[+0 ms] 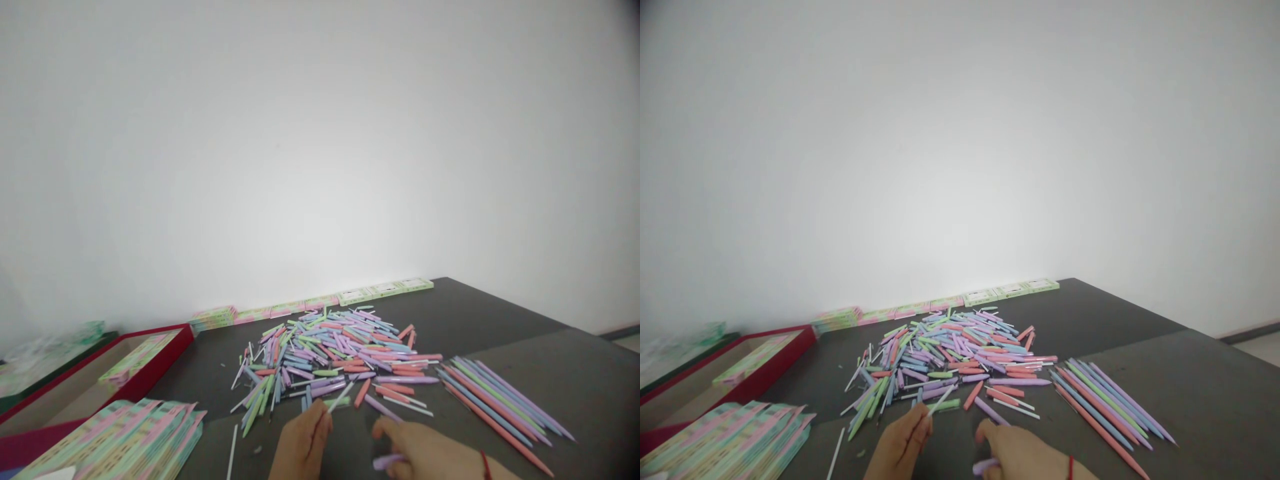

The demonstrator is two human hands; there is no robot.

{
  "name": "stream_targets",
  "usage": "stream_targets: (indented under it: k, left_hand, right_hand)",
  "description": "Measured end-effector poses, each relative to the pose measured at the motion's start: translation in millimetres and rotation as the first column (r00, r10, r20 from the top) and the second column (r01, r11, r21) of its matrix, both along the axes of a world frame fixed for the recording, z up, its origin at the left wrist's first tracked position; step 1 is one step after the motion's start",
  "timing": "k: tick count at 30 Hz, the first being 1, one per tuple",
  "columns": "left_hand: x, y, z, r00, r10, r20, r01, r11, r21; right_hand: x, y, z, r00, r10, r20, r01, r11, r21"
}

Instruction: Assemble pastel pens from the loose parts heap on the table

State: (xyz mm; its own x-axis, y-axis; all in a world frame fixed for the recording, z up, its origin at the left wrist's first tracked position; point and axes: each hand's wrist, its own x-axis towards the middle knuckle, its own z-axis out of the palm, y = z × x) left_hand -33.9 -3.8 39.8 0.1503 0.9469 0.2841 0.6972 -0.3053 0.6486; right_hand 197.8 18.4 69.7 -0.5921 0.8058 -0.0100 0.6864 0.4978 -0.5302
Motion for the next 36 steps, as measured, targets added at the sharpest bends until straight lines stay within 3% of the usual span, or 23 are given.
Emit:
stream_targets:
  k: [3,7,11,14,19,23,30,36]
  left_hand:
    - [2,0,-0.5,0.999,-0.003,-0.034,0.002,1.0,-0.016]
    - [5,-3,-0.5,0.999,0.001,-0.043,-0.002,1.0,-0.023]
    - [8,-6,3.2,1.0,0.004,-0.029,-0.005,1.0,-0.028]
    - [9,-5,4.1,0.999,0.021,-0.025,-0.021,0.999,-0.032]
    - [7,-3,0.1,0.999,0.03,-0.021,-0.031,0.999,-0.04]
    - [6,-3,-0.4,0.999,0.048,-0.016,-0.049,0.997,-0.053]
    - [4,-2,-1.4,0.998,0.059,0.008,-0.058,0.996,-0.074]
    - [1,1,-6.9,0.997,0.058,-0.041,-0.06,0.996,-0.064]
  right_hand:
    - [-5,6,-0.6,0.997,-0.059,-0.059,0.054,0.995,-0.079]
    - [-15,12,-3.6,0.967,-0.075,-0.243,0.085,0.996,0.031]
    - [-20,10,-11.8,0.975,-0.008,-0.221,0.029,0.995,0.091]
    - [-17,10,-8.6,0.964,-0.015,-0.267,0.043,0.994,0.099]
    - [-11,12,-13.7,0.997,-0.036,-0.073,0.039,0.998,0.052]
    - [-12,9,-25.8,0.994,-0.065,0.083,0.054,0.991,0.126]
    - [1,26,-13.2,0.977,-0.212,0.001,0.207,0.957,0.202]
    - [2,34,-13.1,0.964,-0.243,0.109,0.221,0.958,0.182]
